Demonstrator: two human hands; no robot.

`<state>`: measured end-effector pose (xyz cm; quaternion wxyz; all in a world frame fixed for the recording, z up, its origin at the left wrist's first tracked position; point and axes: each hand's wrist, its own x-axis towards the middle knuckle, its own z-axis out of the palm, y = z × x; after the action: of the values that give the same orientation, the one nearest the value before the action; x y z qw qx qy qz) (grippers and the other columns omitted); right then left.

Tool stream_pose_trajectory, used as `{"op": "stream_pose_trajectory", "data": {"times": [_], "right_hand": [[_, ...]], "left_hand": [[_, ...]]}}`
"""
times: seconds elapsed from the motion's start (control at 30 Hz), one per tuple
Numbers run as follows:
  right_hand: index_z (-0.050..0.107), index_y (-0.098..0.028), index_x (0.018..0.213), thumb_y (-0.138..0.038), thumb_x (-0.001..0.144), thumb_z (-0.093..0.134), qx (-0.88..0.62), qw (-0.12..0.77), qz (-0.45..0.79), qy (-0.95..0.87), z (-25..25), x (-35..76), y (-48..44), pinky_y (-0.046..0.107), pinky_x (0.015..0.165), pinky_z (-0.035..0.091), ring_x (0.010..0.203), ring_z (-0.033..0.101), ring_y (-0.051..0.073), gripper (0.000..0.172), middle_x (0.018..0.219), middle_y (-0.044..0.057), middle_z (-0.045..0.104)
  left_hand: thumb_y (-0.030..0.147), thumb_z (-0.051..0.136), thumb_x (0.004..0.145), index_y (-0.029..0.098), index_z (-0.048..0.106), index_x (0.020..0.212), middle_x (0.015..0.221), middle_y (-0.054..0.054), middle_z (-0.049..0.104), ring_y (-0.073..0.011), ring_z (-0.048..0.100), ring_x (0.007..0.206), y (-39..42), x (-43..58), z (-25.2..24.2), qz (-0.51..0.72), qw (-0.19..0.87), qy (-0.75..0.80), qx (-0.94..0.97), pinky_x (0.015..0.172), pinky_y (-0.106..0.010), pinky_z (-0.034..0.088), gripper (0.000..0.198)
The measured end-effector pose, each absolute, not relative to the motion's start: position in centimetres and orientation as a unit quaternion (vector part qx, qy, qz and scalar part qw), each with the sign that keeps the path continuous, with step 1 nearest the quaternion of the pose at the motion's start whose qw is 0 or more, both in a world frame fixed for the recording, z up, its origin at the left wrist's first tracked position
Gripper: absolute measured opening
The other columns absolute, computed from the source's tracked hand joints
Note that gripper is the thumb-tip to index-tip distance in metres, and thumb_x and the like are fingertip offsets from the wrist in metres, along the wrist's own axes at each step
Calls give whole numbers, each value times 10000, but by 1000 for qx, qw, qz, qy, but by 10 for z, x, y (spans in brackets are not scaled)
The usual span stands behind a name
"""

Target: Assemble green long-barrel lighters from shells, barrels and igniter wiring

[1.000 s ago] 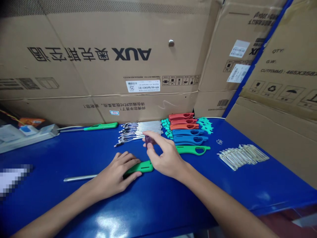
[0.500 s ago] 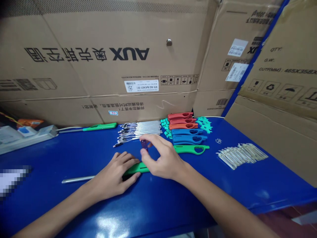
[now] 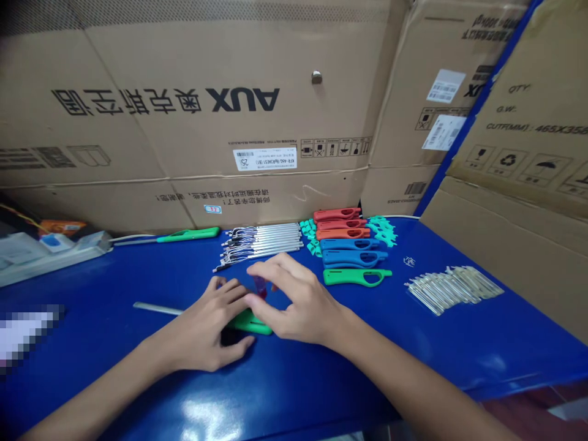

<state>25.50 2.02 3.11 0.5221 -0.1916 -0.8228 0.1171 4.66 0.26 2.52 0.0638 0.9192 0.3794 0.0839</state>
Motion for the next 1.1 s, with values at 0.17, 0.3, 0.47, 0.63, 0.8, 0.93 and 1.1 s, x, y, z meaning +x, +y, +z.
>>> {"op": "stream_pose_trajectory", "data": {"times": [0.17, 0.3, 0.47, 0.63, 0.8, 0.93, 1.1], "right_hand": [[544, -218, 1249, -89, 873, 602, -190, 530, 141, -814, 27, 250, 15, 306, 756, 592, 846, 655, 157, 402, 1001, 62, 657], [510, -210, 1278, -35, 836, 536, -209, 525, 165, -809, 27, 250, 12, 299, 749, 595, 822, 674, 154, 476, 1012, 60, 680], [597, -214, 1156, -128, 857, 641, -201, 527, 117, -818, 31, 249, 15, 298, 680, 579, 750, 623, 145, 314, 924, 47, 629], [532, -200, 1261, -38, 825, 576, -215, 532, 156, -804, 29, 251, 16, 285, 725, 587, 790, 667, 144, 467, 971, 54, 677], [588, -181, 1181, -69, 814, 622, -204, 521, 128, -819, 32, 252, 15, 303, 720, 585, 775, 651, 151, 386, 942, 60, 661], [614, -198, 1170, -92, 861, 604, -200, 531, 126, -814, 34, 251, 16, 301, 716, 588, 783, 649, 146, 328, 926, 54, 662], [583, -200, 1254, -48, 817, 549, -190, 523, 137, -819, 35, 251, 14, 307, 744, 600, 805, 677, 155, 464, 993, 66, 694]], "left_hand": [[372, 581, 916, 193, 578, 1057, 1054, -84, 641, -270, 563, 1007, -3, 59, 12, 158, 95, 361, 914, 915, -479, 409, 229], [296, 542, 938, 189, 548, 1056, 1057, -77, 640, -252, 579, 1044, -6, 61, 4, 173, 112, 363, 909, 971, -482, 424, 160], [302, 535, 919, 191, 524, 1064, 1088, -95, 621, -264, 587, 1036, -8, 61, -1, 174, 120, 387, 898, 1010, -566, 420, 183], [299, 539, 908, 204, 506, 1046, 1039, -63, 608, -249, 589, 1002, -9, 64, 4, 148, 153, 407, 888, 1032, -619, 384, 171], [320, 533, 911, 197, 508, 1048, 1070, -88, 614, -261, 579, 1011, -9, 64, 5, 153, 141, 411, 888, 1026, -628, 386, 186], [320, 520, 918, 195, 507, 1065, 1079, -93, 612, -266, 574, 1014, -9, 64, 4, 145, 138, 409, 890, 1022, -634, 380, 194], [311, 512, 921, 197, 503, 1054, 1061, -84, 606, -268, 569, 1019, -9, 64, 5, 140, 139, 403, 894, 1001, -605, 407, 175]]}}
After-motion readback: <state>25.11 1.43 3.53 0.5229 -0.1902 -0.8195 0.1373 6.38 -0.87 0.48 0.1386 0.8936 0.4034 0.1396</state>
